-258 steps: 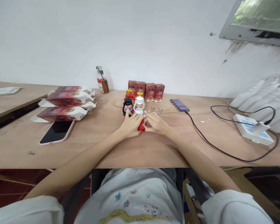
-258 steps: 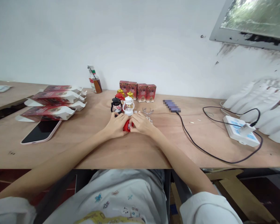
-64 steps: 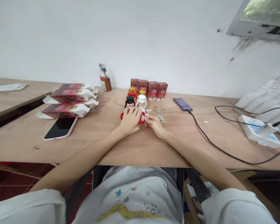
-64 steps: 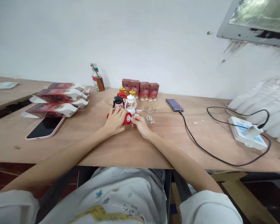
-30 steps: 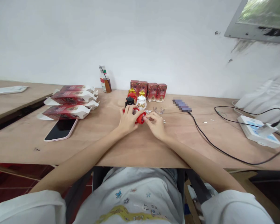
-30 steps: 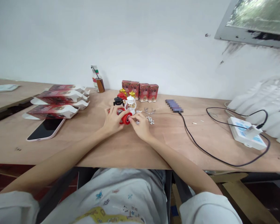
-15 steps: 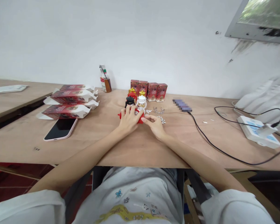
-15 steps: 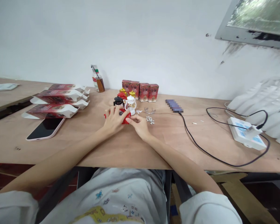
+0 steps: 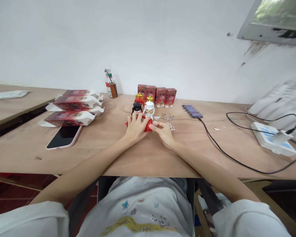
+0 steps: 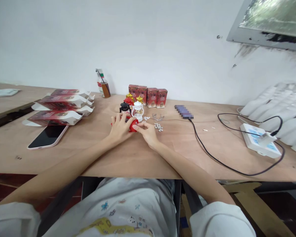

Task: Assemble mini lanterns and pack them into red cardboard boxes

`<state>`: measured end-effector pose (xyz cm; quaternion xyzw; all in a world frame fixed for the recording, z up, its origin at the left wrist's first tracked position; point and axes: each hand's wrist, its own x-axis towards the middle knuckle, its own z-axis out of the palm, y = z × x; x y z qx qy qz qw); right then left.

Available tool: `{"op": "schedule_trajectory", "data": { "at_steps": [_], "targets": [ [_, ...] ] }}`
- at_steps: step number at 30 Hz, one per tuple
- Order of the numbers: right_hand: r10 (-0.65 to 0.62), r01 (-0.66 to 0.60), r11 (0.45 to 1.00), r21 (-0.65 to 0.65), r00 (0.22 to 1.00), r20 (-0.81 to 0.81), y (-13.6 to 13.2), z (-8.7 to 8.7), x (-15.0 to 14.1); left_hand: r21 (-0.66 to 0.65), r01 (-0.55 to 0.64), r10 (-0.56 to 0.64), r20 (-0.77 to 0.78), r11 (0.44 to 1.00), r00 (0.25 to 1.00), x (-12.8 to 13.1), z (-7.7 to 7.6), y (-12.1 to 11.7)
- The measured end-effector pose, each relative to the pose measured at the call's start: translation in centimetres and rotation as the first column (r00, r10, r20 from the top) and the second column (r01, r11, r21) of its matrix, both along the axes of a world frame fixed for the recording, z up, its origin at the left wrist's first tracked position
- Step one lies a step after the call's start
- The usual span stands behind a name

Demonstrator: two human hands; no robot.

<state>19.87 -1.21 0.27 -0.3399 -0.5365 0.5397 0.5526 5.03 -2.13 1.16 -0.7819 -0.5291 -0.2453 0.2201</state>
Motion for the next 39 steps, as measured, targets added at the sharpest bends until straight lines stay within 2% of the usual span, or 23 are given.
{"op": "schedule_trajectory", "data": {
  "at_steps": [11, 17, 24, 31, 39],
  "targets": [
    [-0.025, 0.025, 0.998, 0.056, 1.000, 0.002, -0.01, -0.35, 0.09, -0.066, 0.027, -0.023, 0.060, 0.997, 0.998, 0.08, 0.01, -0.32],
    [-0.038, 0.028, 0.992, 0.122, 0.996, 0.086, -0.29, -0.27, 0.17, -0.065, 0.028, -0.023, 0.081, 0.998, 0.996, 0.12, 0.19, -0.51],
    [-0.036, 0.028, 0.994, 0.109, 0.997, 0.070, -0.26, -0.42, 0.01, -0.086, 0.025, -0.018, 0.086, 0.996, 0.996, 0.15, 0.23, -0.55],
    [0.008, -0.013, 0.996, 0.089, 0.998, 0.066, -0.08, -0.24, 0.11, -0.083, 0.036, -0.031, 0.068, 0.996, 0.997, 0.10, 0.11, -0.35],
    [0.088, -0.107, 0.988, 0.114, 0.983, 0.161, 0.33, -0.33, 0.30, -0.091, 0.046, -0.042, 0.044, 0.995, 0.998, -0.05, 0.03, -0.23]
  ]
}}
